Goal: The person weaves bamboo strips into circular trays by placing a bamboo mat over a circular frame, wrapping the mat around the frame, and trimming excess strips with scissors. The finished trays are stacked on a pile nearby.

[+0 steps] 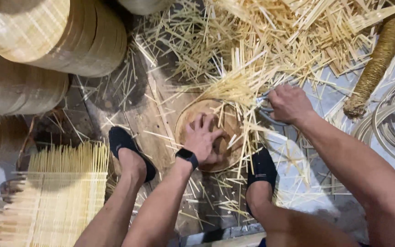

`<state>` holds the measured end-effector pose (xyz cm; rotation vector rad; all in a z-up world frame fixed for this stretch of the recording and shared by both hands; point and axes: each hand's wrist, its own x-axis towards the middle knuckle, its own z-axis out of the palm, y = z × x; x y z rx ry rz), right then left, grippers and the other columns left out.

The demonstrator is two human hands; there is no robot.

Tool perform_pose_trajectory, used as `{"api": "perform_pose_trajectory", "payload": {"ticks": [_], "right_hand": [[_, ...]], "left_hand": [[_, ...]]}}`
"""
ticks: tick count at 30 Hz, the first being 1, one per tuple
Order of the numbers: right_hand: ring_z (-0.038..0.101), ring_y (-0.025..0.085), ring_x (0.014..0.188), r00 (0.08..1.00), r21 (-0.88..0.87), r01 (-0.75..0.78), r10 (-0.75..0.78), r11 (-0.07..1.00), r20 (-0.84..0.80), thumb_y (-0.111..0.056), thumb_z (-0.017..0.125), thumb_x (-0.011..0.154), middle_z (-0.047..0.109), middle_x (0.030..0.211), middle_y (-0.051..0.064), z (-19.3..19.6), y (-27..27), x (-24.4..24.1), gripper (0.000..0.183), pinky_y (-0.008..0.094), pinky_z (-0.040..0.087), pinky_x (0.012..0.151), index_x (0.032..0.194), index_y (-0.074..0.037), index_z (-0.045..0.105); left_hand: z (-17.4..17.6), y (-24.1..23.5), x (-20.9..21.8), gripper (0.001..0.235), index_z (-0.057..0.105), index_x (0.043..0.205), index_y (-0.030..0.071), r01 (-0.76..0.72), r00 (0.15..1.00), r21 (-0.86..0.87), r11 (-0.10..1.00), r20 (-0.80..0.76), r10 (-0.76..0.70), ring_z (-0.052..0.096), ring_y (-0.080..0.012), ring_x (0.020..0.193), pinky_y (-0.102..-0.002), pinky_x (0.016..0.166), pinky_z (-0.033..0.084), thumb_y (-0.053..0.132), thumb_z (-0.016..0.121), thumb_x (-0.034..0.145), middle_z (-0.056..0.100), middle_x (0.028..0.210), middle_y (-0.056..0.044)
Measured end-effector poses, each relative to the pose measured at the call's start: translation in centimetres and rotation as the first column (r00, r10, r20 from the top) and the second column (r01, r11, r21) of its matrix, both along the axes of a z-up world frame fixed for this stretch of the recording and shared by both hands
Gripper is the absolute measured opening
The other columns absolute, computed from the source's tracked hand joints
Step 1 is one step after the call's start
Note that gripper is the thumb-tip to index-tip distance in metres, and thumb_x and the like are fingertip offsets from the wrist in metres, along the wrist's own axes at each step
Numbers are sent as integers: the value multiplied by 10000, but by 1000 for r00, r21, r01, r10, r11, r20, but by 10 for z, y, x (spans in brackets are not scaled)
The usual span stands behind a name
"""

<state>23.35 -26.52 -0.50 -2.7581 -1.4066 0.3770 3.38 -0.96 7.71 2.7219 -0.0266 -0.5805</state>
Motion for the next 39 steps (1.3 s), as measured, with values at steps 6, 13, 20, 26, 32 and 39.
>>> {"api": "perform_pose_trajectory", "payload": {"ticks": [6, 13, 20, 26, 32, 39], "right_hand": [[663, 276, 832, 993, -101, -42, 52, 994, 102, -309, 703, 784, 657, 872, 153, 19, 58, -14, 344, 411, 552, 734, 980, -27, 703], [671, 278, 969, 1000, -101, -19, 18, 995, -9, -312, 677, 802, 684, 988, 125, 13, 13, -3, 315, 416, 536, 838, 1035, -106, 728], [683, 285, 914, 998, -44, -56, 56, 997, 13, -335, 657, 819, 687, 927, 106, -3, 15, 3, 217, 416, 553, 802, 910, -143, 704], [702, 290, 954, 982, 12, -118, 115, 993, 152, -273, 650, 818, 697, 955, 123, -23, 16, -5, 256, 432, 584, 838, 969, -71, 694], [717, 306, 831, 994, 5, -2, 2, 1000, -114, -338, 692, 834, 720, 850, 132, -9, 23, 3, 251, 437, 581, 726, 867, -92, 733], [644, 319, 662, 462, -163, 753, -689, 637, -558, -332, 477, 1022, 713, 901, 165, 28, -5, 97, 351, 432, 532, 634, 1230, -182, 716]], "left_hand": [[2, 6, 7, 577, 752, 1088, 343, 48, 994, -41, 998, -96, -51, 266, -417, 1459, -742, 1053, 275, 549, 846, 557, 411, 1522, -93], [-29, -39, -27, 1186, 264, 1584, -7, -674, 694, -222, 704, 134, 707, 276, -508, 1438, -686, 1142, 213, 529, 812, 679, 279, 1551, -331], [-10, -28, -16, 1171, 250, 1586, 60, -527, 842, -120, 841, 64, 536, 368, -494, 1382, -614, 1137, 286, 345, 873, 636, 353, 1503, -315], [-8, -17, -17, 1129, 355, 1528, 106, -384, 898, -197, 902, 146, 414, 405, -479, 1353, -554, 1142, 322, 281, 890, 550, 413, 1477, -285], [2, -8, -13, 1169, 376, 1495, 116, -291, 943, -266, 919, 81, 322, 434, -465, 1332, -554, 1137, 321, 280, 940, 484, 480, 1400, -251], [-7, -14, -22, 987, 493, 1485, 127, -401, 884, -344, 849, 96, 457, 527, -380, 1328, -470, 1098, 477, 280, 869, 585, 566, 1413, -171]]}}
